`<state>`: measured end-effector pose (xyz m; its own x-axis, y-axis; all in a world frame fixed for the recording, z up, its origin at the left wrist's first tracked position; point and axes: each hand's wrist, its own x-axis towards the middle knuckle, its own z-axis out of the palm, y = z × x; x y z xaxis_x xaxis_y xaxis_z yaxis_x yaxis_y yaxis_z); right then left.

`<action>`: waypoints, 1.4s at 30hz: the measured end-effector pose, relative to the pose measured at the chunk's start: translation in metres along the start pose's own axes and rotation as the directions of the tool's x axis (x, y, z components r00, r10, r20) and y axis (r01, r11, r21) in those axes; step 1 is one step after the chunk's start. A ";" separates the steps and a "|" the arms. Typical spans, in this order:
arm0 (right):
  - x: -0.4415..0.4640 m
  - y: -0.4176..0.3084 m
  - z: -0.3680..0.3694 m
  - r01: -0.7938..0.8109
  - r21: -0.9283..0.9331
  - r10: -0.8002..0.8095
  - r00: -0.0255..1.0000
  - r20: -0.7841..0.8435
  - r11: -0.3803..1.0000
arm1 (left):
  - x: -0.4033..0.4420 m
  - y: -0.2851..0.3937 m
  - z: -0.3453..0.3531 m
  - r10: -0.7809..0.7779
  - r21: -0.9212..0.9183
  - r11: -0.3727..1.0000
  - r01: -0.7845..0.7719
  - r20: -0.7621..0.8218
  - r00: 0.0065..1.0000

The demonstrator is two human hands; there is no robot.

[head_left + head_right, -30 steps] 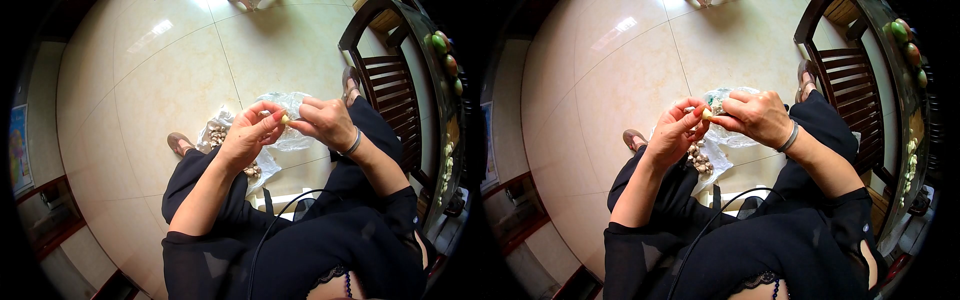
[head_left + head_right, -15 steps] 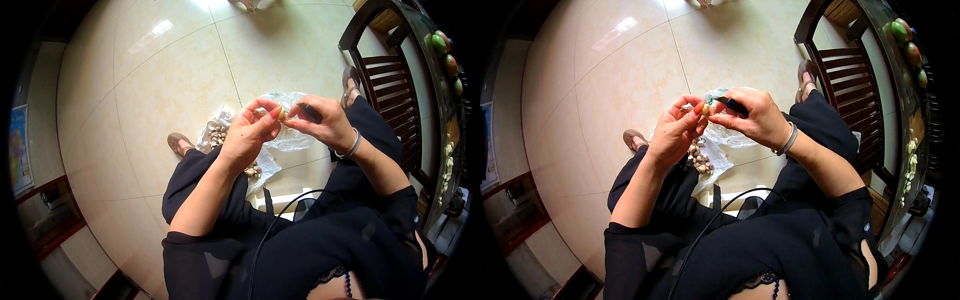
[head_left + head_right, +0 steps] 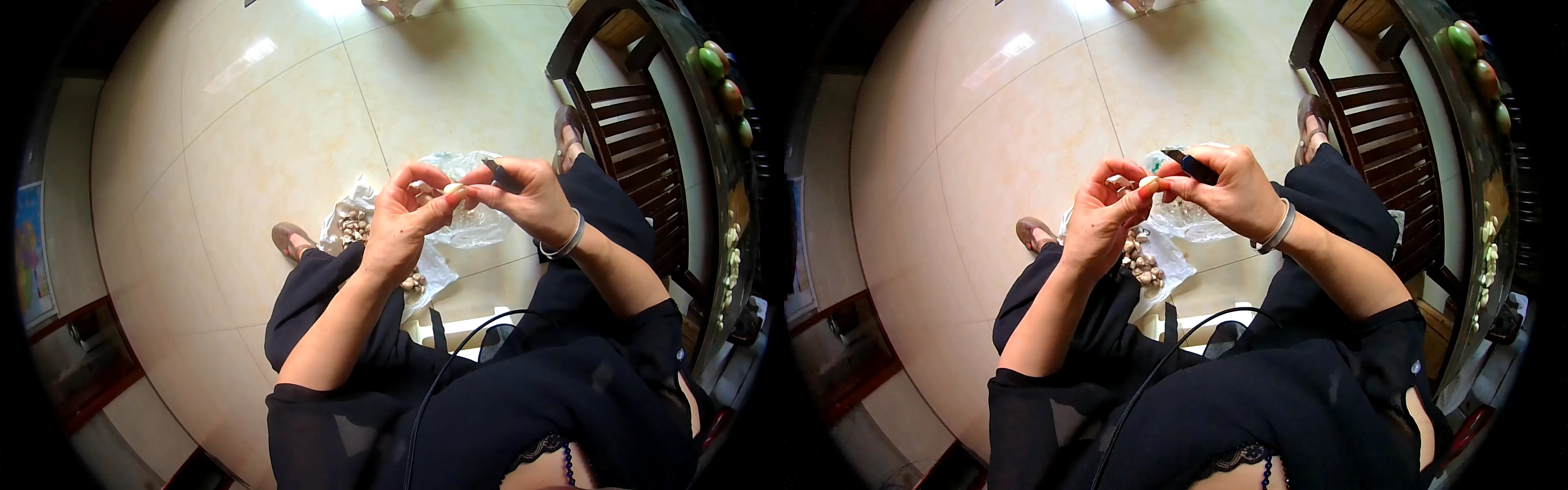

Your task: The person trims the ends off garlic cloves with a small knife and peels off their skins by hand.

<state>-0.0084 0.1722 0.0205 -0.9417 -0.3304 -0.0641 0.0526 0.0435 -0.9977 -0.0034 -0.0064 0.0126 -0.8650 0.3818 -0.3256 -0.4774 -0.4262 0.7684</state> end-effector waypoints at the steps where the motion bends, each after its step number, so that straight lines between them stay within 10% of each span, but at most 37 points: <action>1: 0.000 0.001 0.000 0.023 -0.018 -0.023 1.000 -0.001 1.000 | 0.000 -0.001 0.000 -0.001 0.000 1.000 0.001 0.002 1.000; 19: -0.002 -0.002 -0.001 0.012 -0.189 -0.029 0.995 -0.091 0.982 | 0.002 -0.004 -0.002 -0.106 -0.173 0.979 0.109 0.026 0.994; 42: -0.003 -0.007 -0.004 0.033 -0.324 -0.028 0.999 0.020 0.946 | -0.001 -0.009 0.000 0.043 0.042 0.998 -0.040 -0.059 0.997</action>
<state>-0.0077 0.1764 0.0279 -0.9360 -0.3502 -0.0370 -0.0886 0.3358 -0.9378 0.0014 -0.0032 0.0062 -0.8922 0.3143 -0.3243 -0.4353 -0.4069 0.8031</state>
